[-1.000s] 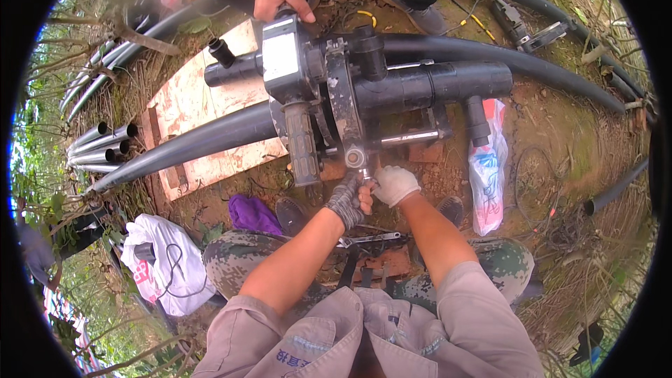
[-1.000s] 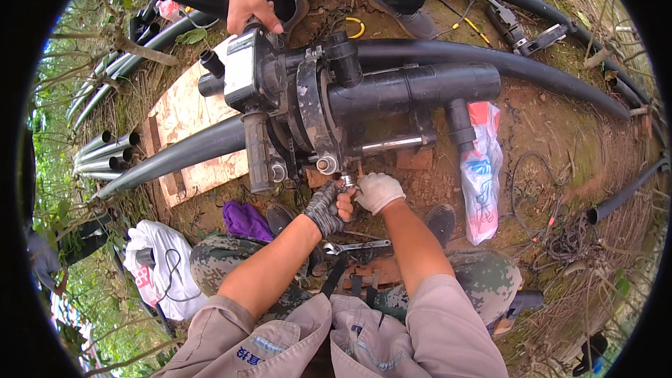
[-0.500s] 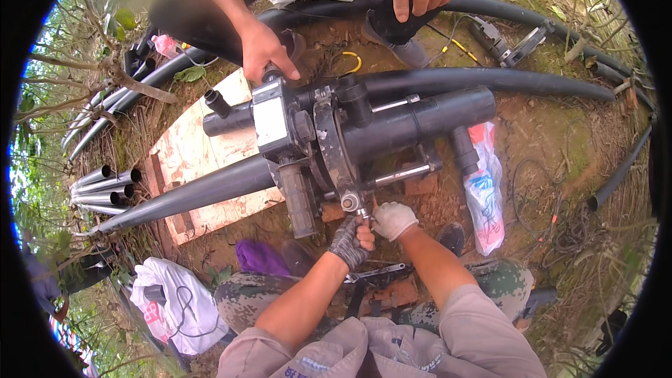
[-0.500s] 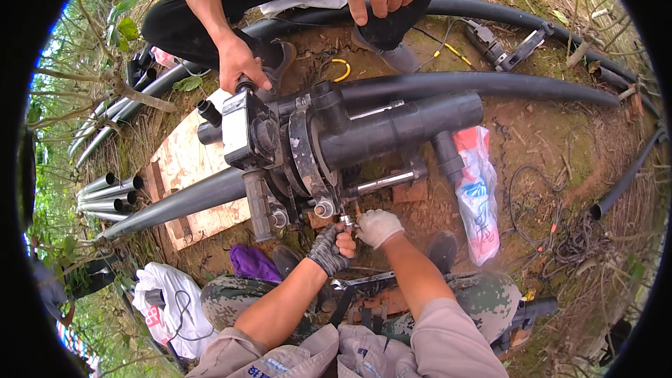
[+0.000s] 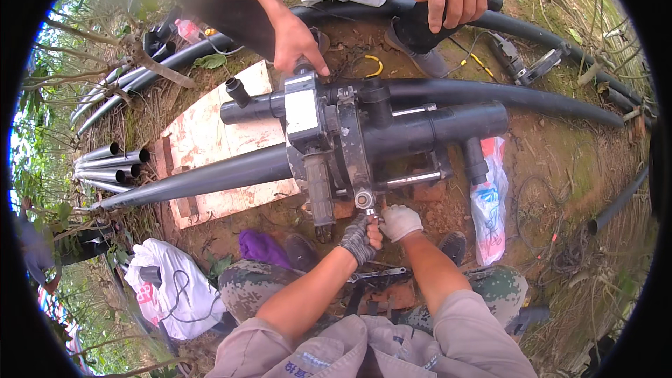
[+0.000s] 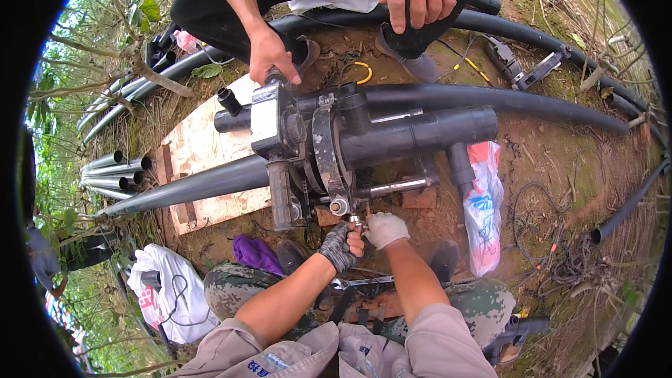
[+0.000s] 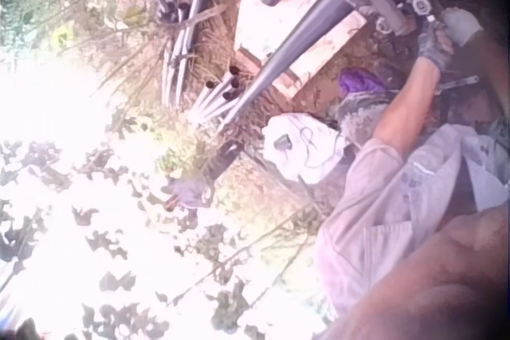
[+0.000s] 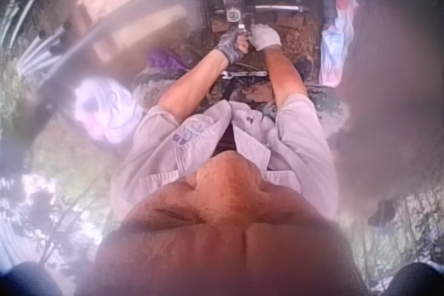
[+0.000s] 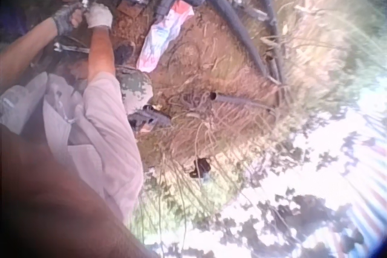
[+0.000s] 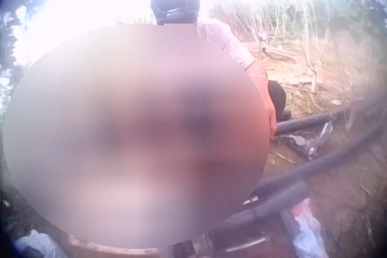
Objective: The person kneels on the ground and uses a wrench to tighten bolts on a metal pipe coupling. A coworker assists by holding the pipes steady and later places a motor-like device onto the assembly. The person continues to tighten the bolts while the coworker adjusts the device.
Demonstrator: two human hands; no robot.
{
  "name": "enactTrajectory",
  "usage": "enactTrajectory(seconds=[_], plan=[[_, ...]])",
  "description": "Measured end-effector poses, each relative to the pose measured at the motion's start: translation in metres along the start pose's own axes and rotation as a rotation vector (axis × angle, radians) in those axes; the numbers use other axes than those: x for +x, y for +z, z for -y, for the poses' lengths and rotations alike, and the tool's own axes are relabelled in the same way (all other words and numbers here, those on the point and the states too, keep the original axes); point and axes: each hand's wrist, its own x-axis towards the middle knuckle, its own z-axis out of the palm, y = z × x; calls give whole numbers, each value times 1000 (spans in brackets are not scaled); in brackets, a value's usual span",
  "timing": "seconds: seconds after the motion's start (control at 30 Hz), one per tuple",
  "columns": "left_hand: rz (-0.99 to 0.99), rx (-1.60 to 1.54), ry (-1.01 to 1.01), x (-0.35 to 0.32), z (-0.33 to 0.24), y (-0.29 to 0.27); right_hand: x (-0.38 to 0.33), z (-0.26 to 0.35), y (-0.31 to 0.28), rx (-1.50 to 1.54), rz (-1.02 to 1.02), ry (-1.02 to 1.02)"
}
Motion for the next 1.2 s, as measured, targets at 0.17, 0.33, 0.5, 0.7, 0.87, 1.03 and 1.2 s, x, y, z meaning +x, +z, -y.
enactTrajectory(seconds=[0.17, 0.33, 0.5, 0.7, 0.87, 1.03, 1.2], plan=[[-69, 169, 87, -9, 4, 11, 7, 27, -9, -8, 151, 299], [-465, 760, 358, -14, 17, 27, 6, 26, 19, 96, 77, 298], [-390, 1399, 193, -30, 16, 34, 0, 3, 36, 48, -82, 196], [-394, 1502, 224, -25, 20, 29, 10, -11, 51, 20, -44, 160], [-401, 1462, 276, -9, 17, 37, 19, -31, 59, -15, -110, 148], [-150, 2326, 828, 111, 12, -81, 9, -5, 69, -5, -79, 115], [-189, 1849, 898, 111, 28, -67, 8, -24, 67, -3, -158, 74]])
